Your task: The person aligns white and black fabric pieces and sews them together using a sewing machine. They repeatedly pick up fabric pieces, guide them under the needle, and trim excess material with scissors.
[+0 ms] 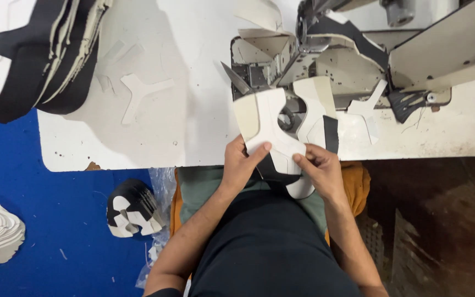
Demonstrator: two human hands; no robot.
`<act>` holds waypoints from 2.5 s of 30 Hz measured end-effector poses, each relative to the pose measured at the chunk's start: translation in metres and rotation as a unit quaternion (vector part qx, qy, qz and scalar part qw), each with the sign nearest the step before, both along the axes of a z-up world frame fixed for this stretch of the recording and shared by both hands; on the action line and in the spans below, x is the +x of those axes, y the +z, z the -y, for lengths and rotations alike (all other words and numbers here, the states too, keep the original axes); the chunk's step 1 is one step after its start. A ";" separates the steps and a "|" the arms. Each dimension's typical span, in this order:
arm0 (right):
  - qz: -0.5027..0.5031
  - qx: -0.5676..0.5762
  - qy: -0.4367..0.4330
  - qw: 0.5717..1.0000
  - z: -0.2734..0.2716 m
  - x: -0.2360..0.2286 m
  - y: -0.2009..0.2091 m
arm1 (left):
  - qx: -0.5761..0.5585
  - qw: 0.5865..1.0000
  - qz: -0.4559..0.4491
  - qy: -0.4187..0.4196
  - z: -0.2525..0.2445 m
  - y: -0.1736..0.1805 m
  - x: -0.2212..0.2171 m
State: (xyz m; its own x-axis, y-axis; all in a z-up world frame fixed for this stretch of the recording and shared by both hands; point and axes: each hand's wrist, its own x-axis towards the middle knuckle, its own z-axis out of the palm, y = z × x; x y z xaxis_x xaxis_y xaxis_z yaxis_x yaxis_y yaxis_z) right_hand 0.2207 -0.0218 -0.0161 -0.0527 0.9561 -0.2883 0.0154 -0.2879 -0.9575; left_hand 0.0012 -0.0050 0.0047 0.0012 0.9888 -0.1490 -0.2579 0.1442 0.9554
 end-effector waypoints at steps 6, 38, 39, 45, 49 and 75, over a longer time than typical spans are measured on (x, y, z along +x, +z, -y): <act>0.040 0.028 0.009 0.999 0.011 0.019 -0.011 | -0.002 0.998 0.067 -0.011 -0.020 0.022 -0.008; 0.082 0.053 -0.007 0.995 0.017 0.009 -0.007 | 0.002 0.993 0.058 0.106 -0.025 0.019 -0.003; 0.087 0.051 -0.007 0.995 0.017 0.009 -0.006 | -0.005 0.992 0.062 0.107 -0.025 0.019 -0.003; 0.098 0.056 -0.017 0.993 0.019 0.012 -0.005 | 0.002 0.996 0.034 0.079 -0.032 0.025 -0.002; 0.087 0.087 -0.060 0.991 0.009 0.012 0.010 | 0.032 0.998 0.048 0.026 -0.064 0.050 0.009; 0.028 0.108 -0.106 0.988 -0.060 0.014 0.068 | 0.024 0.991 0.134 0.007 -0.161 0.075 0.037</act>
State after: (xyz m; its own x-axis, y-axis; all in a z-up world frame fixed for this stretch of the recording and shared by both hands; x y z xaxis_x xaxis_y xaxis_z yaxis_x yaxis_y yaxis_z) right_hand 0.2342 0.0384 0.0516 0.1657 0.9835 -0.0725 0.0307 -0.0786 -0.9964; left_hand 0.0379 0.1565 0.0794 0.0207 0.9951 -0.0970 -0.5048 0.0942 0.8581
